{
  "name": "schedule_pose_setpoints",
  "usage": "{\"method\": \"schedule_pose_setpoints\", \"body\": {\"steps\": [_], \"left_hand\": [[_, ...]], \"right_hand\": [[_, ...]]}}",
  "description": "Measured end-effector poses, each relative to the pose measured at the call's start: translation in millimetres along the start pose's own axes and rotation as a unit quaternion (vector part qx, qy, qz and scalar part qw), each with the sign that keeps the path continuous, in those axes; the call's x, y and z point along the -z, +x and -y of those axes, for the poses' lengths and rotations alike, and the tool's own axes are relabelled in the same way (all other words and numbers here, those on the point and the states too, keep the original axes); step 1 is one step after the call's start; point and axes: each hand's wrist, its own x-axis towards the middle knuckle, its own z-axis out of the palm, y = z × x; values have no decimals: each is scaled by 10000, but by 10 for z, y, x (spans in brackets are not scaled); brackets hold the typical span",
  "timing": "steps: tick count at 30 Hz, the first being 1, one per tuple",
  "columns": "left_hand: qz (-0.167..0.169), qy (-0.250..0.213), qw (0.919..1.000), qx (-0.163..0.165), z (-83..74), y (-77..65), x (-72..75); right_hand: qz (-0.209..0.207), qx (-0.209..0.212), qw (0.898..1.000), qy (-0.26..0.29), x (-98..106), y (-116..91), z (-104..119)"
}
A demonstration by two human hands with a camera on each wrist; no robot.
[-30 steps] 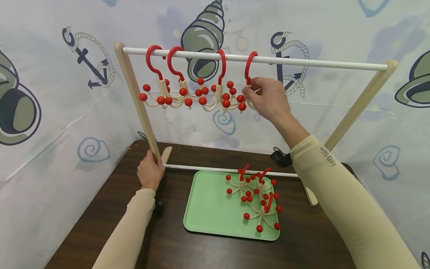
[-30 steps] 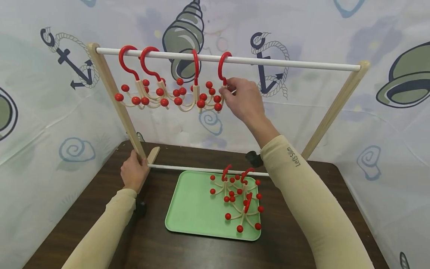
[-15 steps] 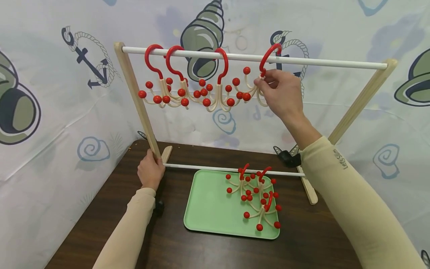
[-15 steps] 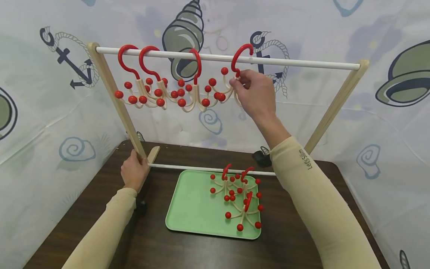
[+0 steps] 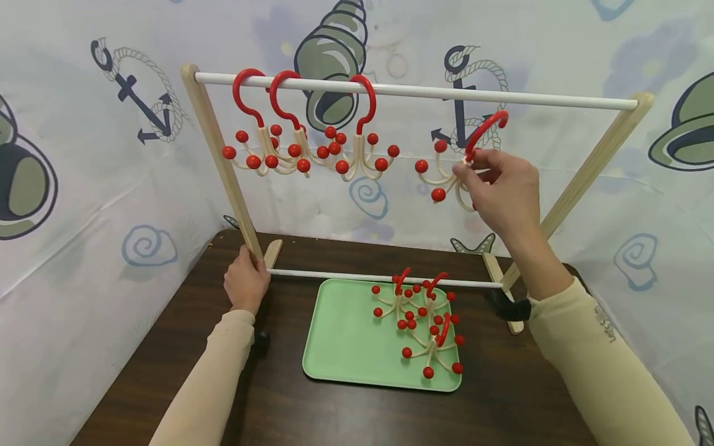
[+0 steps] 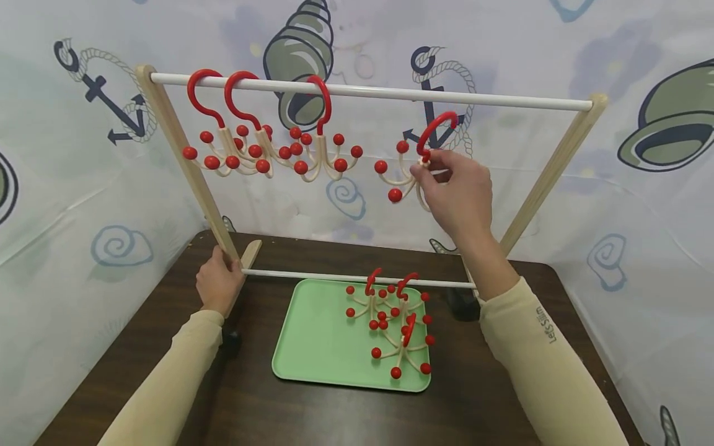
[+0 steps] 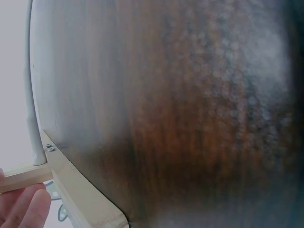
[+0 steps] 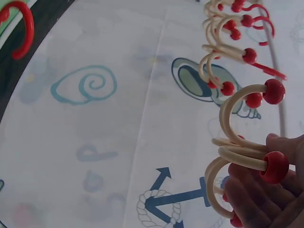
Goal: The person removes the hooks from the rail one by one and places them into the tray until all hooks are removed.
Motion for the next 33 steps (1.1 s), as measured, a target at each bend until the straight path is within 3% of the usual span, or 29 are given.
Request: {"method": "schedule_pose_setpoints", "body": {"steps": [5, 10, 18, 25, 29, 33], "left_hand": [[16, 21, 10000, -23, 14, 11, 7], [72, 39, 9999, 96, -4, -7, 44], [88, -24, 9999, 132, -33, -48, 56], [72, -3, 9999, 129, -9, -10, 62], [132, -35, 9998, 129, -41, -19, 56], [68, -66, 9999, 104, -56, -33, 47]], "right_hand": [[136, -178, 9995, 210, 51, -425, -103], [314, -351, 9980, 410, -42, -899, -193], [535, -685, 9909, 1027, -352, -1594, -166], [1033, -1011, 9766, 1591, -861, -2080, -160], [1120, -1213, 9759, 1424, -1093, -2304, -242], [935, -946, 9870, 899, -1236, -2426, -306]]}}
